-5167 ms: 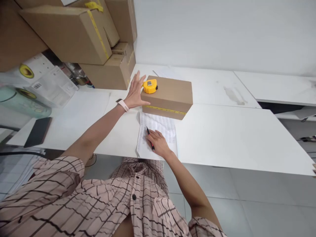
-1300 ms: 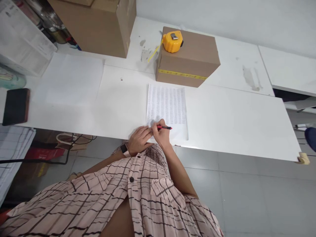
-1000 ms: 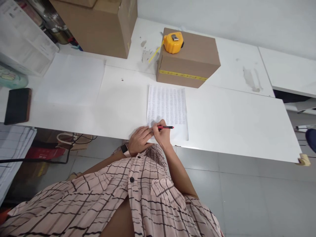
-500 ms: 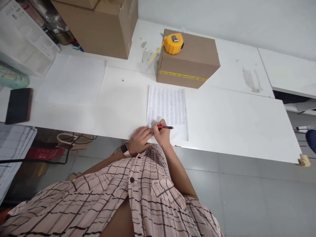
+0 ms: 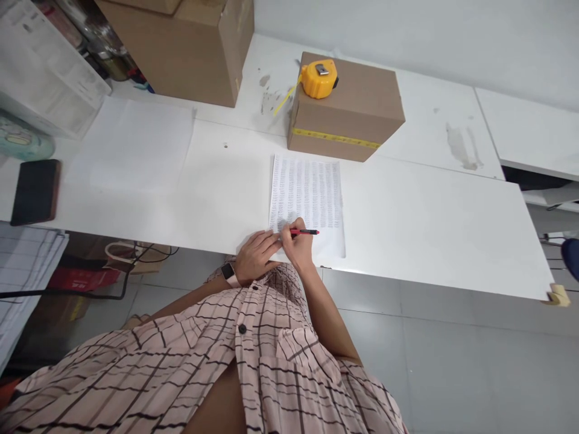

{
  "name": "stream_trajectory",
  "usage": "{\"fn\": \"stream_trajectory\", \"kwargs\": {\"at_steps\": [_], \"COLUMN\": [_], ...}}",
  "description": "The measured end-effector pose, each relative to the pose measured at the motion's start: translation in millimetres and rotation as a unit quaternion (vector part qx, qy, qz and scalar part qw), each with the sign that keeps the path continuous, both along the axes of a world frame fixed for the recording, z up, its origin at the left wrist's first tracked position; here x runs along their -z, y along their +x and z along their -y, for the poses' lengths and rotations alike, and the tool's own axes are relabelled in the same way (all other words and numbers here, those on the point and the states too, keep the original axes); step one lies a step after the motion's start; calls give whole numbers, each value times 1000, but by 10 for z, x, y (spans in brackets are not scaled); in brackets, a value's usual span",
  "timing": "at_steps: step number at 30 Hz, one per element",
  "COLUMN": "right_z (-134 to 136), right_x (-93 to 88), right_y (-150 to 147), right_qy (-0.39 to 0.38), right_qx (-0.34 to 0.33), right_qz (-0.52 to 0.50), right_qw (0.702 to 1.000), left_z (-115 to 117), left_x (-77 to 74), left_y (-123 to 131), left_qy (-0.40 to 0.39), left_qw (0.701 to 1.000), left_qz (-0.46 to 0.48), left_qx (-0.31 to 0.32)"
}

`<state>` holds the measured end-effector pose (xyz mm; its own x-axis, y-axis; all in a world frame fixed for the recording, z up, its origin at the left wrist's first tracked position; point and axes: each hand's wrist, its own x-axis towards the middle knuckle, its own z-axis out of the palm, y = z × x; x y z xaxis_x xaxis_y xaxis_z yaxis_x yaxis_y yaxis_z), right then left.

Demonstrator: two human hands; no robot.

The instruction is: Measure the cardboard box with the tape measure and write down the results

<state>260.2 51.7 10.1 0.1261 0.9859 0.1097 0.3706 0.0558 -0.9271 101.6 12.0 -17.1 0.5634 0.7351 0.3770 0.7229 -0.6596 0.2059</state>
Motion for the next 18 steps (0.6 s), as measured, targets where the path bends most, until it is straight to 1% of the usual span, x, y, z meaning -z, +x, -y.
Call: {"fn": "stream_trajectory", "kwargs": {"at_steps": [6,11,18], "right_z": [4,3,4], "right_x": [-31,-33,-11], "right_y": [-7,-12,-7], "right_qy": [-8,-11,-5], "right_qx": [5,25,16], "right_qz": [-8,-17,-4], "right_qw": [1000,999,1000], "left_z": [3,1,6], "left_x": [-9,-14,-19], "left_y": [-1,-1,0], "left_qy": [-2,-2,-10], "left_qw": [1000,1000,1000], "left_qz": [-6,4,-8], "left_qx": [-2,4,1]}}
